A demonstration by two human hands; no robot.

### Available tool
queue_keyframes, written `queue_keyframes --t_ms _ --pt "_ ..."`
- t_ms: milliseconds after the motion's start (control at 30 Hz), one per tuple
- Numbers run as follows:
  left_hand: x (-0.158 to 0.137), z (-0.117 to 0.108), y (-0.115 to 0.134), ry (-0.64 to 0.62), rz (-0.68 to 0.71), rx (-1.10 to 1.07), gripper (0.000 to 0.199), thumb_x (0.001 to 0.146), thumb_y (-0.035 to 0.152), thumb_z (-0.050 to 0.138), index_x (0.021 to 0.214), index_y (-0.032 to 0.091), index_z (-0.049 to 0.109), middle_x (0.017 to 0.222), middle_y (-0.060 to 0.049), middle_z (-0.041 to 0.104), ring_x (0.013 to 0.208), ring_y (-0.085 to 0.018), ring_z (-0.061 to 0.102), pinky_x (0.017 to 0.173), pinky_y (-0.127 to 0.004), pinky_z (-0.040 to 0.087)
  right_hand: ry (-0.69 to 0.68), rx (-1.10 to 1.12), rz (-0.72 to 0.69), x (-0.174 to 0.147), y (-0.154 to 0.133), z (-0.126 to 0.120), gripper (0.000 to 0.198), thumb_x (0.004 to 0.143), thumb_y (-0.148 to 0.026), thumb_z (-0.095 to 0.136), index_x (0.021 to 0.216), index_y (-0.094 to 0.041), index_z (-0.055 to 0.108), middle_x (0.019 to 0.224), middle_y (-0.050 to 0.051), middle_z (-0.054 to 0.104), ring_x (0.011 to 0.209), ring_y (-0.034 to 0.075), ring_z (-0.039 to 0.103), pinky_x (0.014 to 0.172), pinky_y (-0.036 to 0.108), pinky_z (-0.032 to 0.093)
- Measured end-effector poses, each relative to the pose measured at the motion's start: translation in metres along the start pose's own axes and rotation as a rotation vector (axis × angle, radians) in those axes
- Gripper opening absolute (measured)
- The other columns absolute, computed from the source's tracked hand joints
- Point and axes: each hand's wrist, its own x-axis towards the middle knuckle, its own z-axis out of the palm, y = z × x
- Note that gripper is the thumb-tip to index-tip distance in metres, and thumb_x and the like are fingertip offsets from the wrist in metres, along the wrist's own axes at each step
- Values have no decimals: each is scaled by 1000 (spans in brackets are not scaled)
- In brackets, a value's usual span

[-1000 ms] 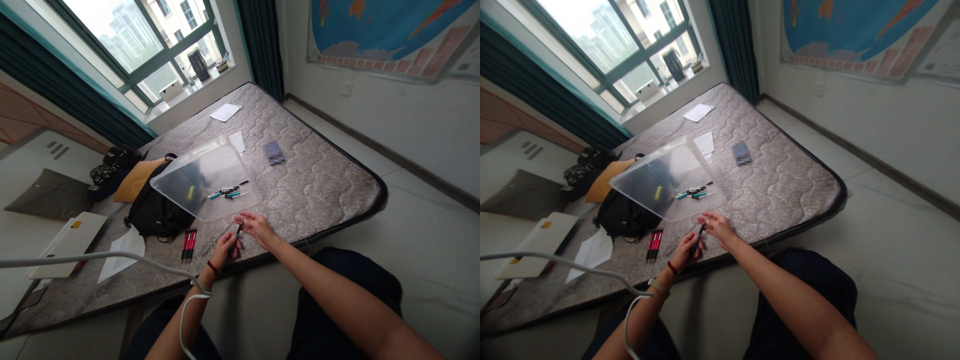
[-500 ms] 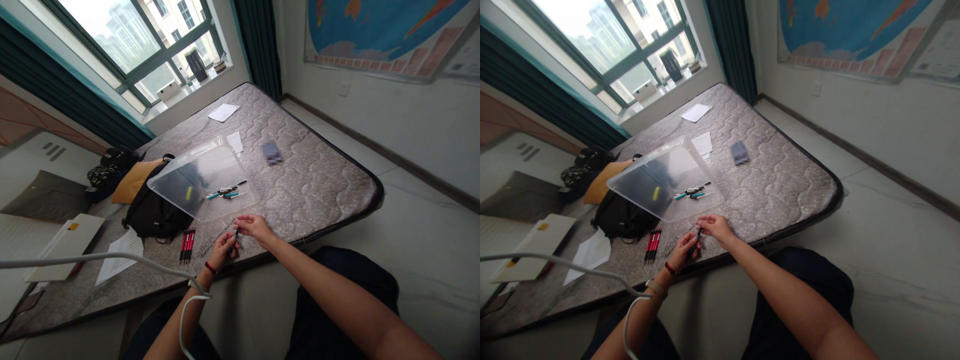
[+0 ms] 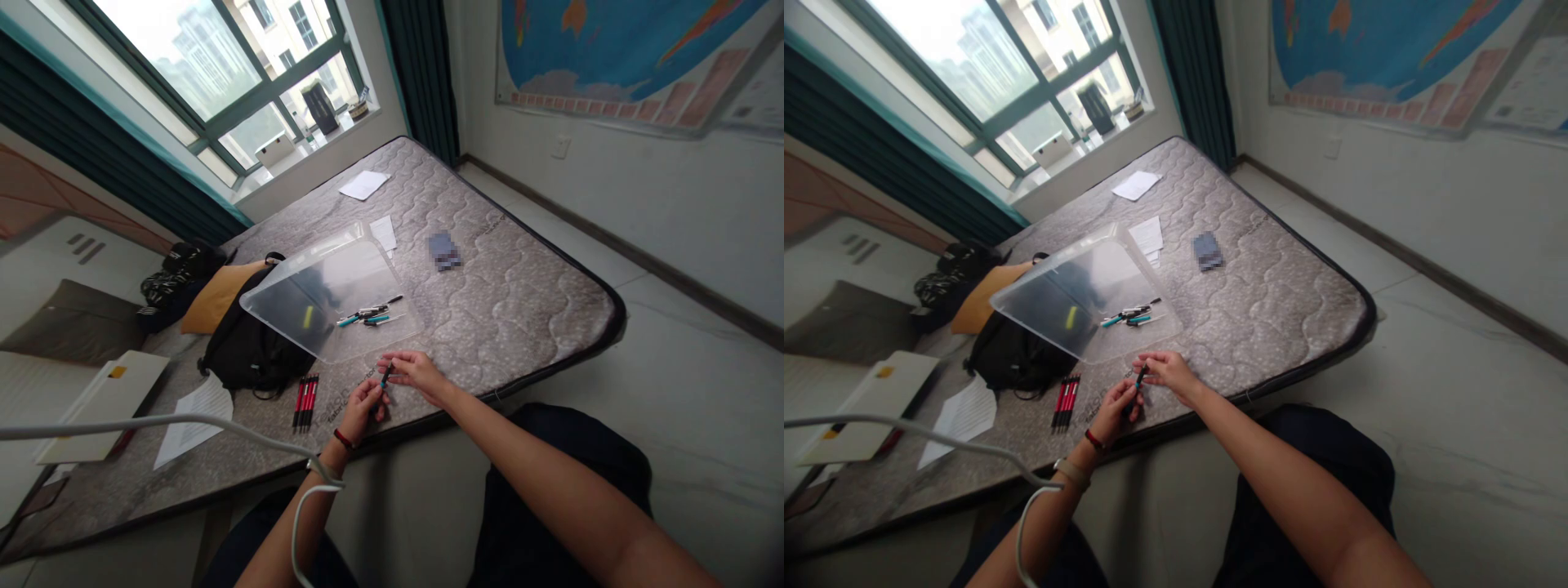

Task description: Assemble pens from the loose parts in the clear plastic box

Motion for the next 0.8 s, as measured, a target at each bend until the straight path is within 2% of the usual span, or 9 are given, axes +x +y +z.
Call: queue_keyframes --t_ms 100,300,400,467,567,667,800 --pt "-1 0 1 -3 0 -11 39 79 50 71 90 16 56 70 2 64 41 -5 49 42 -20 32 14 -29 -16 1 4 -1 36 72 -42 78 97 -17 71 104 10 73 100 22 69 81 32 57" --pt "-1 1 1 -16 4 10 37 79 49 70 87 16 55 69 2 65 41 -5 50 42 -20 33 131 -117 -34 5 8 -1 39 63 -46 83 77 -17 62 80 4 71 79 17 69 69 29 56" --pt "0 0 0 -3 -4 0 40 78 50 71 88 16 55 69 2 65 41 -5 49 41 -19 33 137 -239 -51 7 6 -3 37 67 -49 80 76 -19 60 74 1 68 71 16 66 63 27 54" --pt "1 -1 -2 8 -6 -5 41 76 52 72 90 16 56 69 2 65 41 -6 50 41 -19 34 92 -415 -100 6 1 -5 31 77 -49 72 78 -19 62 72 1 67 66 15 64 60 26 51" --pt "1 -4 -5 19 -14 18 42 76 52 72 92 16 57 68 2 65 40 -5 47 39 -18 29 7 -797 -239 2 -12 -11 23 89 -39 59 77 -19 65 70 1 67 63 14 61 62 24 44" --pt "1 -6 -6 33 -29 50 40 76 50 73 92 15 59 68 1 65 40 -2 41 38 -16 21 -57 -1091 -318 -2 -23 -15 23 92 -28 53 75 -19 65 68 1 66 64 14 56 63 24 37" --pt "0 -10 -6 47 -44 39 36 77 47 73 86 14 61 68 1 63 41 0 35 39 -16 16 -91 -1289 -371 -4 -28 -16 28 93 -26 52 69 -17 64 67 2 65 62 14 51 61 25 29"
